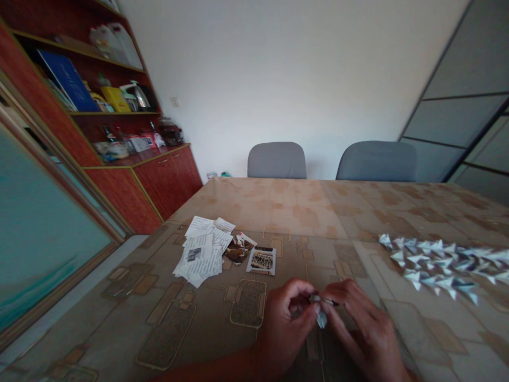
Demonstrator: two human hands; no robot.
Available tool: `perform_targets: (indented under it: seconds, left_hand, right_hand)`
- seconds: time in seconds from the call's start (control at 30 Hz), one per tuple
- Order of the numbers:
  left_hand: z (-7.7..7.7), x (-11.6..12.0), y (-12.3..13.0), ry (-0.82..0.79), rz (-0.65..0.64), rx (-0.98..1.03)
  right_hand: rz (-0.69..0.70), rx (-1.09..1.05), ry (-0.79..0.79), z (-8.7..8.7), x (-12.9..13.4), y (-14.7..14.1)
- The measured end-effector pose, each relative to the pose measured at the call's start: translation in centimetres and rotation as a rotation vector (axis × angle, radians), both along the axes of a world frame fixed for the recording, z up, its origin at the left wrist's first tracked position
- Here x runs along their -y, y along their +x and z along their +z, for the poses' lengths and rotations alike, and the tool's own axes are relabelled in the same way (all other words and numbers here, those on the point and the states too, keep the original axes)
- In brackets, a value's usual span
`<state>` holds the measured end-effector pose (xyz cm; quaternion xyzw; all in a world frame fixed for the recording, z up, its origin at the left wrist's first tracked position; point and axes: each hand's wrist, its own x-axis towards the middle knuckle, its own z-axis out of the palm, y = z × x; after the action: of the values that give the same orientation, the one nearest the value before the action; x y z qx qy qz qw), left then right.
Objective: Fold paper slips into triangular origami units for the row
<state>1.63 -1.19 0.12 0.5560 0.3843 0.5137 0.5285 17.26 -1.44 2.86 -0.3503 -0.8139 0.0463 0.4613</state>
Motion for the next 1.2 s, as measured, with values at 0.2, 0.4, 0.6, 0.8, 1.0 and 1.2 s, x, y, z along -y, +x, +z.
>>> perform_targets:
  seconds: [0.2, 0.4, 0.6, 0.8, 1.0, 1.2]
  left_hand:
    - [0.3, 0.1, -0.2, -0.015, -0.075, 0.074]
    - [-0.2, 0.2, 0.0, -0.011, -0.067, 0.062]
    - [-0.3, -0.1, 0.5, -0.032, -0.032, 0.016]
    - [-0.1, -0.1, 0.4, -0.002, 0.046, -0.011]
    - [-0.4, -0.1, 0.1, 0.022, 0.047, -0.059]
    - [-1.0, -0.2, 0.3, 0.019, 0.043, -0.034]
  right_hand:
    - [0.014, -0.01, -0.099, -0.1, -0.1, 0.3]
    - [-0.033, -0.073, -0.084, 0.1, 0.1, -0.3]
    - [-0.008, -0.042, -0.082, -0.5, 0.1, -0.3]
    - [0.041, 0.043, -0.061, -0.7, -0.1, 0.0]
    - [-0.018, 0.055, 0.002, -0.9, 0.0, -0.3]
    - [-0.037, 0.088, -0.023, -0.8, -0.2, -0.4]
